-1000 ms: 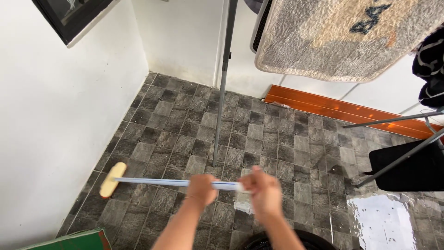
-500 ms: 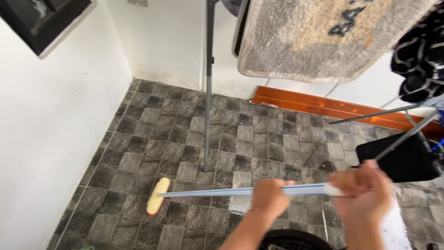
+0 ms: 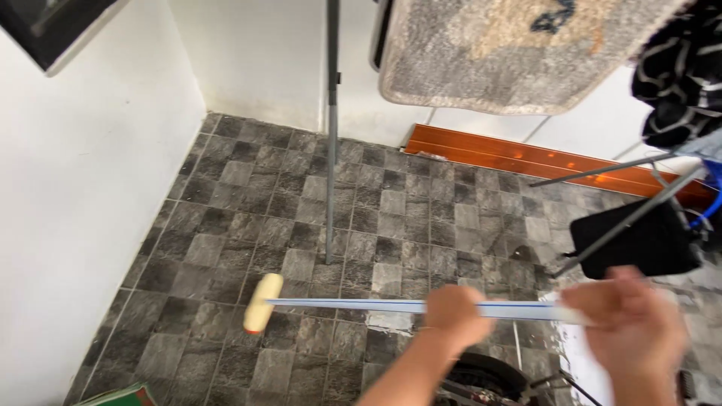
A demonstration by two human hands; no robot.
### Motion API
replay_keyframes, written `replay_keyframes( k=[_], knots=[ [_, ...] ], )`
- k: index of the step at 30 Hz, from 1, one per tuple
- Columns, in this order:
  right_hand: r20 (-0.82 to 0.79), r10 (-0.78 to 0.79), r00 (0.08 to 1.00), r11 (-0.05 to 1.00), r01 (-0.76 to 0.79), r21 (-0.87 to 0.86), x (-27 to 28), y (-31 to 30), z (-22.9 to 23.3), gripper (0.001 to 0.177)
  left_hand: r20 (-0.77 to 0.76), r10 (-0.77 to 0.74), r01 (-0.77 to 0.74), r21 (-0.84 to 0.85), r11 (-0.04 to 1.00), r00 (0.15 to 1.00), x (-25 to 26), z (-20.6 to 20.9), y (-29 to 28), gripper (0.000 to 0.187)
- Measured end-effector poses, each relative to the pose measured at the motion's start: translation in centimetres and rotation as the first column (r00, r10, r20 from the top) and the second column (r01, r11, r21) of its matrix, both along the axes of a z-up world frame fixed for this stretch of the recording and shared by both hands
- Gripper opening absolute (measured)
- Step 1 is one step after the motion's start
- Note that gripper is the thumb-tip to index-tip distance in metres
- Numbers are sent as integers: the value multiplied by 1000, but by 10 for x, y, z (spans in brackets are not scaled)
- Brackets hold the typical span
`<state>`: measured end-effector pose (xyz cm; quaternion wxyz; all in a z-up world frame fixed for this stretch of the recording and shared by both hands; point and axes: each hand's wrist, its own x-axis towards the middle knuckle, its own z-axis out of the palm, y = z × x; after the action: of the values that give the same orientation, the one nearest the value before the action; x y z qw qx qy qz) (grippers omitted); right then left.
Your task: Scrubbing the floor with a brush and water taken from an inflatable pool.
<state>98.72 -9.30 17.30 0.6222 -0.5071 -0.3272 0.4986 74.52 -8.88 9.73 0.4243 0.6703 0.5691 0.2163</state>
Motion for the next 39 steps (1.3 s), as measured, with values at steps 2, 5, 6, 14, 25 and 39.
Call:
replay_keyframes(
  k=[2, 5, 6, 14, 25, 39],
  knots=[
    [-160, 242, 957, 951, -201, 234, 87, 4, 13, 42, 27, -139, 140, -17, 990, 990, 46, 46, 2, 34],
    [-194, 436, 879, 831, -311, 461, 143, 9, 17, 62, 24, -277, 278, -75, 958, 961, 94, 50, 7, 36],
    [-132, 365, 921, 851, -273, 449, 146, 14, 14, 64, -3, -279, 277, -119, 953, 960, 104, 40, 11, 36],
    [-195, 308, 931, 951, -293, 103, -178, -16, -64, 41, -133, 169, -186, -128, 974, 977, -151, -76, -44, 18],
    [-75, 377, 923, 919, -382, -92, -206, -2, -39, 41, -360, 59, -110, -122, 986, 931, -173, -68, -34, 28],
    [122, -299, 946, 869, 217, 444, -9, -92, 131, 55, 47, -515, 493, 227, 840, 856, 117, 38, 6, 26]
  ],
)
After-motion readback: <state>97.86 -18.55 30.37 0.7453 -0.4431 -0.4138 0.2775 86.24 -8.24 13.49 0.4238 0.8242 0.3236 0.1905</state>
